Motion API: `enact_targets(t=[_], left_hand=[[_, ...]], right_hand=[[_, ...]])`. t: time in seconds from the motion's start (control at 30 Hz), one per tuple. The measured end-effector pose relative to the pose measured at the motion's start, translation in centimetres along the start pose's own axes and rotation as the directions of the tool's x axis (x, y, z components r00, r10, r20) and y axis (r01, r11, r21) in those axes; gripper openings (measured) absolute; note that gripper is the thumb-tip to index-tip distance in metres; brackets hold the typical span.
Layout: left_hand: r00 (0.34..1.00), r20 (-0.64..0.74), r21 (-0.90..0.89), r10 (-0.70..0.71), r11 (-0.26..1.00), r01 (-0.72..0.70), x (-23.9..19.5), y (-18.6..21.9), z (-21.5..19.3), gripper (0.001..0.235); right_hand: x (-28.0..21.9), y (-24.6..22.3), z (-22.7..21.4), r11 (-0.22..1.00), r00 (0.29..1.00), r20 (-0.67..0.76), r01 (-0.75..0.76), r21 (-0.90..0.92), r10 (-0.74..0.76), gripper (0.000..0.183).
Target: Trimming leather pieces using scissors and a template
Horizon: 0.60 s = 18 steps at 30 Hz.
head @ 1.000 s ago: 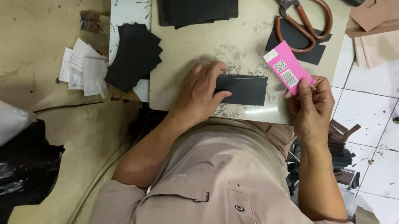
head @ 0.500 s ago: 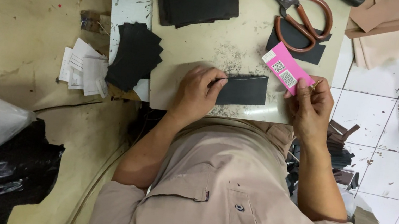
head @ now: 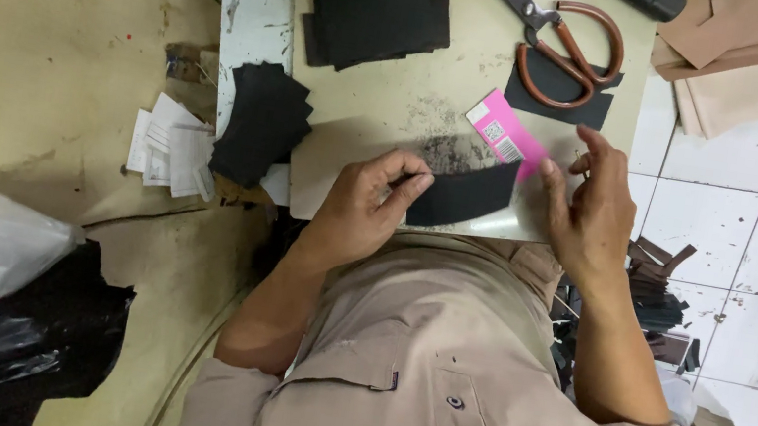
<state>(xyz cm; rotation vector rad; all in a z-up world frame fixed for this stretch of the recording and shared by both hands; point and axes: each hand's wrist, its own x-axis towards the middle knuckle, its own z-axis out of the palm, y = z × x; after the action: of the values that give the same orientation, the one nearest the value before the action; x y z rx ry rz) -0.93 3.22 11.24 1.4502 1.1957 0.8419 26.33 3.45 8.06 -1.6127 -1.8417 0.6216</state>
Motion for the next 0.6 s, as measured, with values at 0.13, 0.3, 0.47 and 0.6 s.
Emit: enact_targets(t=[0.13, 0.3, 0.47, 0.6], left_hand=[[0.999, 0.034, -0.074, 0.001, 0.997, 0.002, 0.2, 0.2, 0.7, 0.010], [0.998, -0.021, -0.113, -0.060, 0.992, 0.057, 0.5, 0.6, 1.2, 0.010], [0.997, -0.040, -0.121, -0.072, 0.990, 0.067, 0.3, 1.3, 1.0, 0.010], [0.993, -0.045, -0.172, -0.106, 0.980, 0.097, 0.2, 1.6, 1.1, 0.015]], right_hand=[[-0.6, 0.4, 1.2, 0.931, 0.991, 0.107, -0.116, 0.347, 0.084, 0.032], [-0.5, 0.0, 2.0, 0.658, 0.968, 0.221, -0.244, 0.712, 0.120, 0.008], [0.1, -1.4, 1.4, 0.623, 0.961, 0.223, -0.274, 0.732, 0.161, 0.008], [-0.3, -0.7, 1.5, 0.557, 0.944, 0.261, -0.330, 0.762, 0.202, 0.007]])
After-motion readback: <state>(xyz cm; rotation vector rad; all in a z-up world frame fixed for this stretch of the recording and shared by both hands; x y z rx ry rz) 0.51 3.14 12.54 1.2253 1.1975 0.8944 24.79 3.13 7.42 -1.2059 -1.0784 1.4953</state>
